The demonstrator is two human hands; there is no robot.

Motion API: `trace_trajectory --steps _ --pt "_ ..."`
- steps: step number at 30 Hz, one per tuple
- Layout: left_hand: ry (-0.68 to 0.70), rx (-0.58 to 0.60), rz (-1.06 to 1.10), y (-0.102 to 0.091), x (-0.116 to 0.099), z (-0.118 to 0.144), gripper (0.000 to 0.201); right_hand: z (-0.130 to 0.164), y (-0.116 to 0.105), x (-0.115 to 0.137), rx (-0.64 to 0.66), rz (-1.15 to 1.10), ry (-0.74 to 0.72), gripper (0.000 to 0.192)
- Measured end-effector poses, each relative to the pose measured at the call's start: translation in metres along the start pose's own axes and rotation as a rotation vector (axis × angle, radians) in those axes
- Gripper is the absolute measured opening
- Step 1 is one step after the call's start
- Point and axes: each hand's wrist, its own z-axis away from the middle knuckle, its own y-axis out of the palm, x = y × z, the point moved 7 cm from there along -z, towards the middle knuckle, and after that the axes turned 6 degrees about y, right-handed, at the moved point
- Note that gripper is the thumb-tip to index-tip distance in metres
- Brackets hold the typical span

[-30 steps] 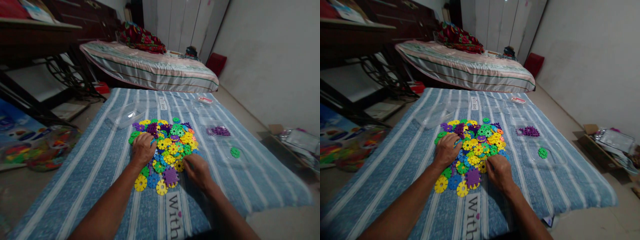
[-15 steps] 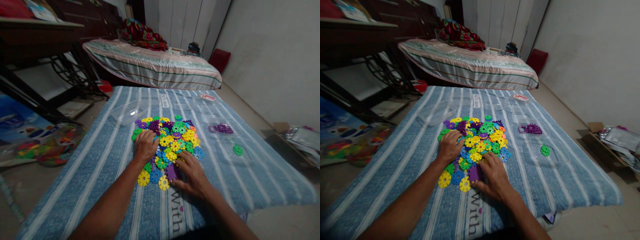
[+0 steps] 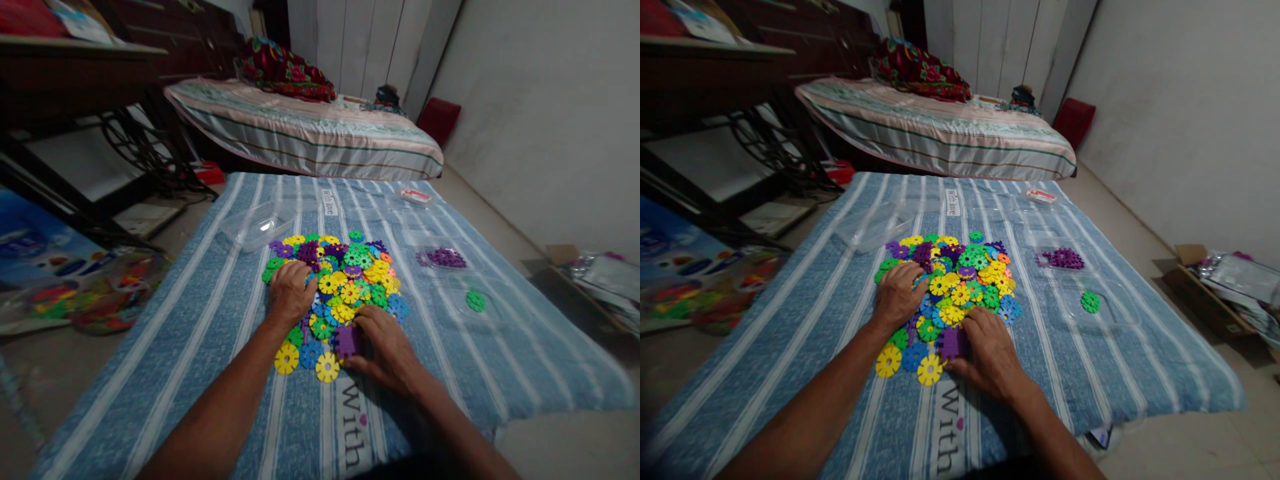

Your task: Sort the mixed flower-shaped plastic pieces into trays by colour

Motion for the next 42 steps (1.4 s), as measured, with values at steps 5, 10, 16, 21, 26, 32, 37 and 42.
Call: trace_trajectory --steps 5,10,16,21,26,32,37,42 --pt "0.015 -0.021 0.000 -0.001 0.001 0.000 0.021 -0.014 -0.035 -0.024 -0.088 0.059 -0.016 0.044" --pt "0.025 -0.039 0.007 0.000 0.004 0.000 0.021 -0.038 -0.094 -0.081 -0.235 0.282 0.156 0.039" --pt "0.040 -0.040 -0.009 0.001 0.007 0.000 0.023 -0.048 -0.149 -0.146 -0.402 0.638 0.606 0.051" --pt "0.022 -0.028 -0.001 0.000 0.005 0.001 0.022 -0.042 -0.116 -0.141 -0.456 0.467 0.462 0.039" --pt "0.012 -0.025 -0.006 -0.002 0.003 0.002 0.021 -0.046 -0.072 -0.121 -0.511 0.249 0.402 0.035" --pt "0.010 -0.020 -0.002 -0.002 0.003 0.004 0.020 -0.058 -0.050 -0.119 -0.574 0.131 0.398 0.036" --pt "0.005 -0.004 0.009 -0.002 0.003 0.006 0.018 -0.053 -0.029 -0.135 -0.475 0.048 0.474 0.040" --pt "-0.012 -0.019 0.021 -0.002 0.004 0.008 0.019 -0.051 -0.023 -0.141 -0.419 0.013 0.526 0.039"
